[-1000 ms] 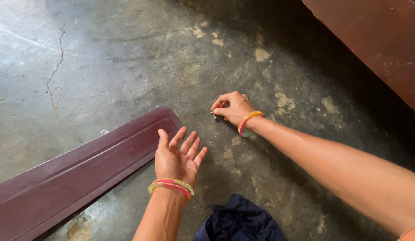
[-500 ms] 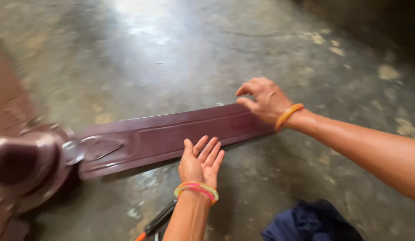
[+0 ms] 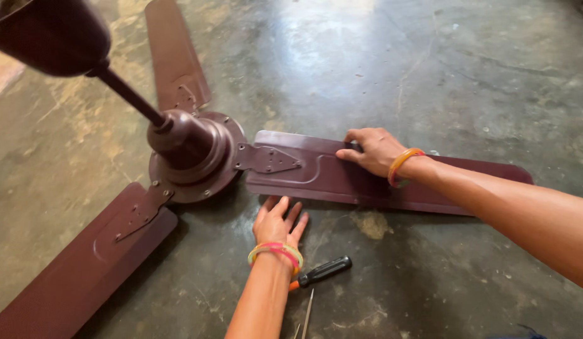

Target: The person uses a screwdriver to remove the screws holding the blades to a ceiling fan hub. They remove each blade one by one and place them on the floor.

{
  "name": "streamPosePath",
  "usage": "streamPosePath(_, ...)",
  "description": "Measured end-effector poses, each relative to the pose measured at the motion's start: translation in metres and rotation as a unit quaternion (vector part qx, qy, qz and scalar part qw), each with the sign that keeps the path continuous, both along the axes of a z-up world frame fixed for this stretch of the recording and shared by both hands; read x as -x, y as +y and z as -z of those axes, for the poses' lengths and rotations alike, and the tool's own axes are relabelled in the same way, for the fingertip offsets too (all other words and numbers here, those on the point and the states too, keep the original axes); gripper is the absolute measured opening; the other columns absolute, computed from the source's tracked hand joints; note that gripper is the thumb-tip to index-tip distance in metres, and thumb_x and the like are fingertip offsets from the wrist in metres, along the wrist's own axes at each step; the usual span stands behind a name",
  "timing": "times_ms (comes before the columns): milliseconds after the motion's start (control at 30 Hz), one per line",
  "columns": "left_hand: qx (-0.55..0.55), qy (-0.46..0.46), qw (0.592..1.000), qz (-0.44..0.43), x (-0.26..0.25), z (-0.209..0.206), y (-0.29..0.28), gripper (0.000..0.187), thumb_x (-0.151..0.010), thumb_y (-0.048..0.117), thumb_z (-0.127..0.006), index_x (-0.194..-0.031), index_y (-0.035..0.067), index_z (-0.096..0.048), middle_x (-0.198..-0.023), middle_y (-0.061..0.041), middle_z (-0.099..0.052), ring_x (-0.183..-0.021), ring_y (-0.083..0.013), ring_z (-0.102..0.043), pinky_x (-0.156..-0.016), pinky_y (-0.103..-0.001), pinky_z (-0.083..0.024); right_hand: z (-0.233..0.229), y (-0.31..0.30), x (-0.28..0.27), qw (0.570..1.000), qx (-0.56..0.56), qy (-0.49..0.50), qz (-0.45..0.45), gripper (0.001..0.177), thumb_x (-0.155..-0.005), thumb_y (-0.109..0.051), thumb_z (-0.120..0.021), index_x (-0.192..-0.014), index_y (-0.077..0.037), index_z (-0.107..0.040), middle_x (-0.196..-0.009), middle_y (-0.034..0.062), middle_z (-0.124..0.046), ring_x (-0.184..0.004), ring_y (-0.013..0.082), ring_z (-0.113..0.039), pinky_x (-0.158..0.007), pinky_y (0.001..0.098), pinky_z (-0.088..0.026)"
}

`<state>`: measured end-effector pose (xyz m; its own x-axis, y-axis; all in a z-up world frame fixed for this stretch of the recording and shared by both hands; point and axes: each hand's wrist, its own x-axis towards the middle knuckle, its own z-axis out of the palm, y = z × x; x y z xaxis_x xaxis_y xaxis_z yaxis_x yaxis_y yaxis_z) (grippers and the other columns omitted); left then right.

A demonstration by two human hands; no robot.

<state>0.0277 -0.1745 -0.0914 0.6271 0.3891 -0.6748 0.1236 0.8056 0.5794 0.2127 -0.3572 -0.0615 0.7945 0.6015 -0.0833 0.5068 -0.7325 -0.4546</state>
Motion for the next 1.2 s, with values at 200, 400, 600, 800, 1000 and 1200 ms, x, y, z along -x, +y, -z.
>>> streamPosePath(200,0.056,-0.054,0.997,-0.008,-0.022,0.000,-0.002,0.049,-0.094,0.002,-0.061,-0.141,0.010,-0.049,-0.131,-0.015,-0.054,-0.126,-0.0421,-0.056,-0.100,-0.056,-0.060,-0.013,-0.009,-0.003,0.996,0.020,0.031,0.079,0.057,-0.087,-0.058,-0.068,-0.117,-0.010,-0.071,-0.116,0.0202,-0.072,-0.110,0.0354,-0.068,-0.094,0.0452,-0.053)
streamPosePath(400,0.029,-0.092,0.995,0.014,-0.030,-0.018,-0.022,0.055,-0.089,-0.001,-0.064,-0.141,0.000,-0.046,-0.131,-0.028,-0.056,-0.121,-0.0500,-0.063,-0.089,-0.054,-0.060,-0.046,-0.047,-0.003,0.990,0.041,0.074,0.109,0.061,-0.087,-0.060,-0.063,-0.128,-0.015,-0.066,-0.122,0.0199,-0.069,-0.112,0.0348,-0.068,-0.095,0.0449,-0.053)
streamPosePath(600,0.027,-0.099,0.993,0.052,-0.059,-0.042,-0.058,0.055,-0.089,-0.001,-0.063,-0.141,0.001,-0.047,-0.131,-0.024,-0.058,-0.114,-0.0479,-0.065,-0.086,-0.053,-0.062,-0.096,-0.092,-0.005,0.991,0.032,0.038,0.123,0.061,-0.087,-0.053,-0.068,-0.135,-0.016,-0.063,-0.122,0.0206,-0.068,-0.116,0.0338,-0.065,-0.098,0.0440,-0.051)
streamPosePath(800,0.027,-0.128,0.991,0.030,-0.110,-0.067,-0.085,0.054,-0.092,-0.005,-0.061,-0.144,0.001,-0.046,-0.124,-0.019,-0.059,-0.106,-0.0422,-0.068,-0.083,-0.056,-0.061,-0.160,-0.181,-0.011,0.938,-0.160,-0.273,0.144,0.032,-0.092,-0.026,-0.071,-0.116,-0.006,-0.073,-0.105,0.0163,-0.074,-0.098,0.0268,-0.070,-0.087,0.0391,-0.054)
streamPosePath(1000,0.022,-0.090,0.995,-0.043,-0.174,-0.077,-0.119,0.047,-0.091,-0.009,-0.059,-0.136,0.002,-0.049,-0.111,-0.017,-0.063,-0.102,-0.0415,-0.072,-0.080,-0.056,-0.062,-0.100,-0.289,0.027,0.757,-0.419,-0.037,0.500,0.017,-0.091,-0.018,-0.070,-0.090,-0.002,-0.074,-0.067,0.0056,-0.061,-0.053,0.0125,-0.052,-0.049,0.0325,-0.043)
streamPosePath(1200,0.064,-0.059,0.993,-0.075,-0.240,-0.057,-0.163,0.026,-0.095,-0.005,-0.060,-0.120,-0.010,-0.056,-0.103,-0.022,-0.067,-0.096,-0.0429,-0.076,-0.078,-0.056,-0.064,-0.034,-0.318,0.008,0.511,-0.662,0.303,0.458,0.045,-0.085,-0.039,-0.068,-0.112,-0.004,-0.061,-0.109,0.0204,-0.072,-0.098,0.0286,-0.073,-0.085,0.0413,-0.063)
